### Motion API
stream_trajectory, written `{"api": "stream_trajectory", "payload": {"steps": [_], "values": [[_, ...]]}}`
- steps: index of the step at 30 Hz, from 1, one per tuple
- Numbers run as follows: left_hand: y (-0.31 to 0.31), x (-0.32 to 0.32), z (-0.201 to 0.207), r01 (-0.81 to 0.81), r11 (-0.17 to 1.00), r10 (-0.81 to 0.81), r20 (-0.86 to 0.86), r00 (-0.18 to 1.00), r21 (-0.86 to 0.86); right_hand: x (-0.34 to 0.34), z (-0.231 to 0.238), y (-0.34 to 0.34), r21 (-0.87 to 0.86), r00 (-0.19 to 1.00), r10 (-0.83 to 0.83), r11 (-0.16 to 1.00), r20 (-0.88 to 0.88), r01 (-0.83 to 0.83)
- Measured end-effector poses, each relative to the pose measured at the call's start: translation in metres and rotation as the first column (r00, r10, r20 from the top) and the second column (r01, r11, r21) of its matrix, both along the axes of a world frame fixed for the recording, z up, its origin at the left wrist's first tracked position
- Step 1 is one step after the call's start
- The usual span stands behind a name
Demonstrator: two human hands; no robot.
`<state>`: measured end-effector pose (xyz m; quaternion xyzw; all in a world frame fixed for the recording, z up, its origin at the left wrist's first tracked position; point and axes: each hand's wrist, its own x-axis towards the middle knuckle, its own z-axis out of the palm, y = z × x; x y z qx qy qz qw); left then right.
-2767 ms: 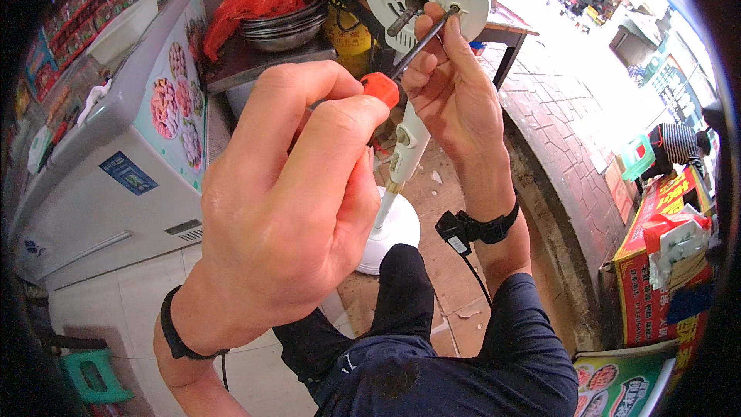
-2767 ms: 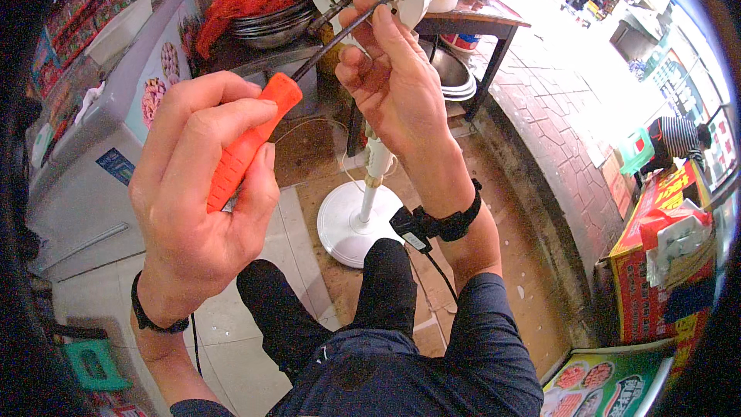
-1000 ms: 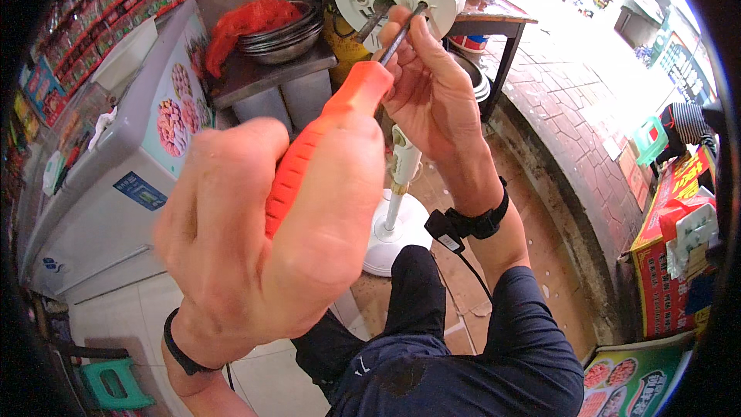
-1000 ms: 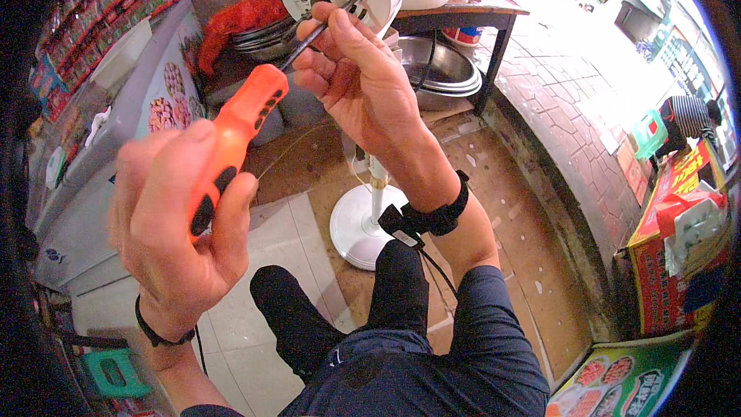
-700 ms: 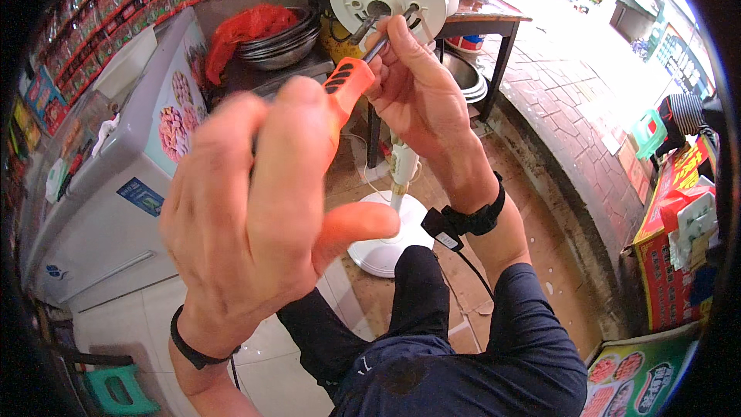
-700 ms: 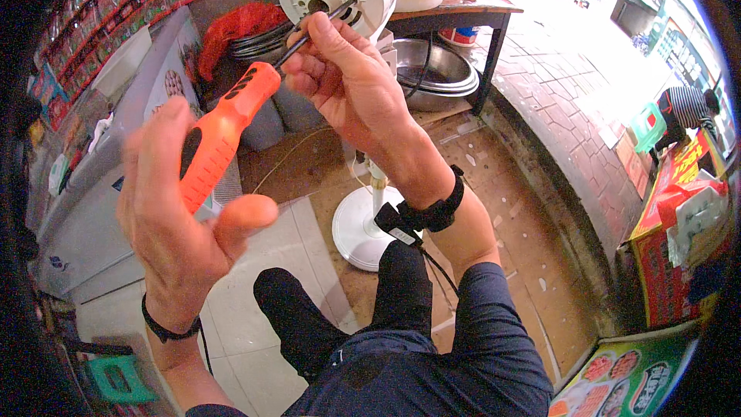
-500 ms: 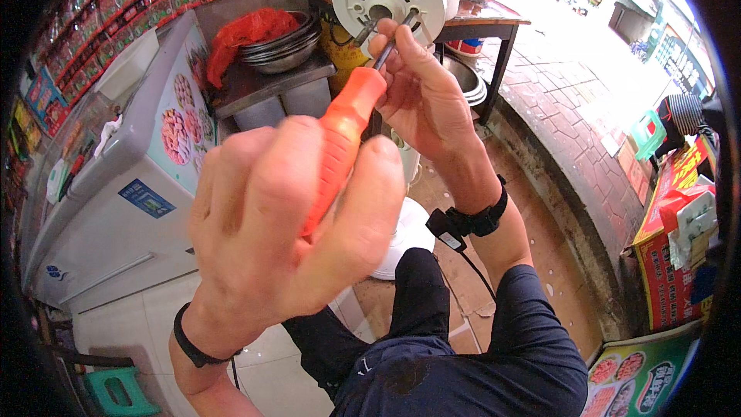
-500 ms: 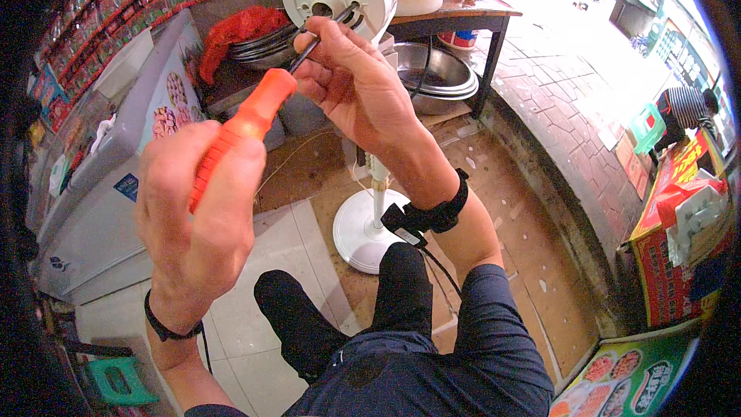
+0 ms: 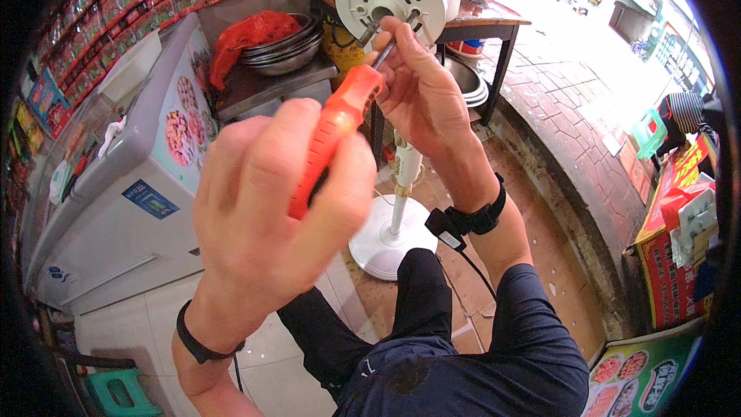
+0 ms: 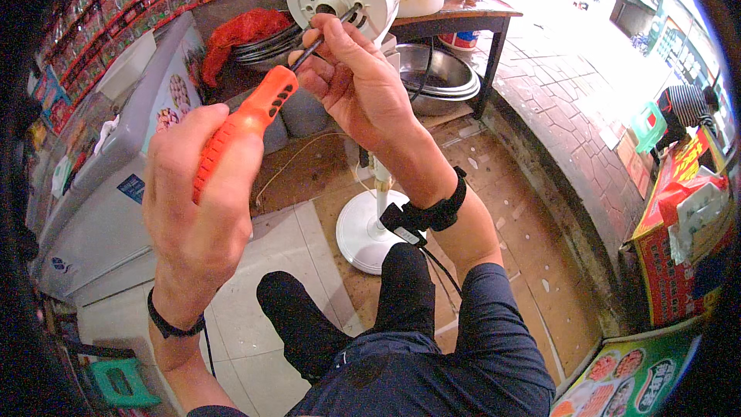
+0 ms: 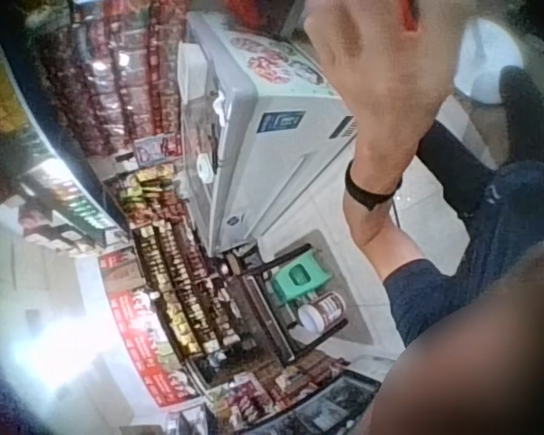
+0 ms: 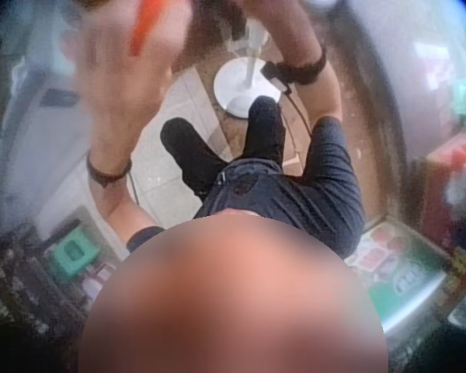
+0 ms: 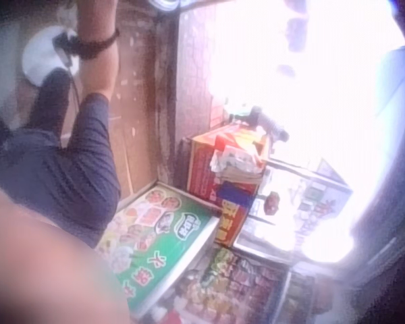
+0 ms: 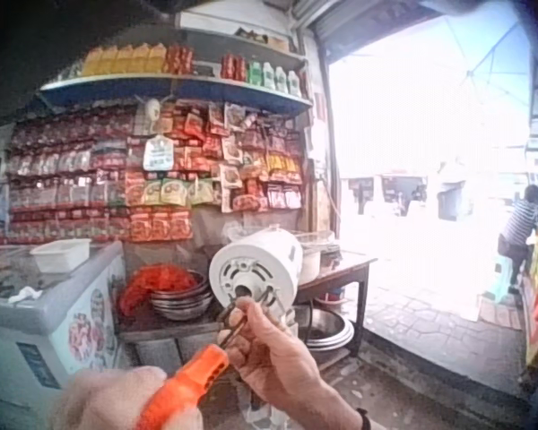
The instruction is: The person uses a screwdriver to remove and reinsert screws on the rear housing of a white pedestal fan. They repeatedly loosen and tighten screws at the motor housing and base, then reattach the rear cover.
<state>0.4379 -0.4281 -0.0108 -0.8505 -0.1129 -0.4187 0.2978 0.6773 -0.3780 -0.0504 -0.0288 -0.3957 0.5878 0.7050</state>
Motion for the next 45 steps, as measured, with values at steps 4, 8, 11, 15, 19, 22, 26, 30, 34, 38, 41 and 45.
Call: {"api": "stream_trajectory", "payload": {"steps": [4, 8, 11, 15, 19, 22, 26, 30, 34, 38, 41, 45], "values": [[-0.004, 0.001, 0.001, 0.129, 0.951, -0.097, 0.124, 0.988, -0.282, -0.004, 0.001, -0.001, -0.019, 0.999, -0.024, 1.0, -0.032, 0.023], [-0.003, 0.001, -0.002, 0.01, 0.991, -0.007, 0.021, 1.0, -0.135, -0.001, -0.006, -0.011, -0.007, 0.959, -0.203, 0.978, 0.197, 0.209], [0.009, 0.004, -0.003, 0.085, 0.995, -0.087, 0.032, 0.996, 0.042, 0.014, -0.016, -0.018, 0.079, 0.75, -0.461, 0.871, 0.474, 0.485], [0.013, 0.007, -0.003, 0.269, 0.938, -0.205, 0.275, 0.939, -0.22, 0.045, -0.035, -0.007, 0.346, 0.363, -0.858, 0.486, 0.363, 0.803], [-0.005, 0.004, -0.002, 0.196, 0.829, -0.017, 0.326, 0.945, -0.524, 0.078, -0.047, 0.013, 0.492, -0.07, -0.866, 0.213, 0.495, 0.844], [-0.003, 0.003, 0.002, 0.129, 0.9, -0.031, 0.234, 0.972, -0.416, 0.091, -0.056, 0.022, 0.432, -0.047, -0.72, 0.362, 0.693, 0.826], [0.004, 0.008, 0.004, 0.187, 0.963, -0.148, 0.197, 0.969, -0.196, 0.099, -0.057, 0.032, 0.424, 0.045, -0.704, 0.476, 0.708, 0.771], [0.004, 0.014, 0.002, 0.166, 0.97, -0.13, 0.199, 0.971, -0.177, 0.096, -0.052, 0.039, 0.496, 0.023, -0.706, 0.52, 0.708, 0.696], [0.002, 0.014, -0.001, 0.201, 0.913, -0.082, 0.323, 0.943, -0.355, 0.091, -0.051, 0.044, 0.487, -0.01, -0.685, 0.509, 0.729, 0.71], [0.009, 0.009, -0.002, 0.086, 0.988, -0.068, 0.143, 0.987, -0.127, 0.088, -0.048, 0.051, 0.41, 0.03, -0.657, 0.505, 0.753, 0.76], [0.012, 0.008, -0.001, 0.096, 0.994, -0.102, 0.13, 0.986, 0.054, 0.088, -0.048, 0.054, 0.445, 0.035, -0.69, 0.504, 0.723, 0.741], [0.004, 0.01, -0.002, 0.18, 0.954, -0.106, 0.292, 0.951, -0.241, 0.088, -0.054, 0.055, 0.351, 0.22, -0.694, 0.58, 0.686, 0.735]]}}
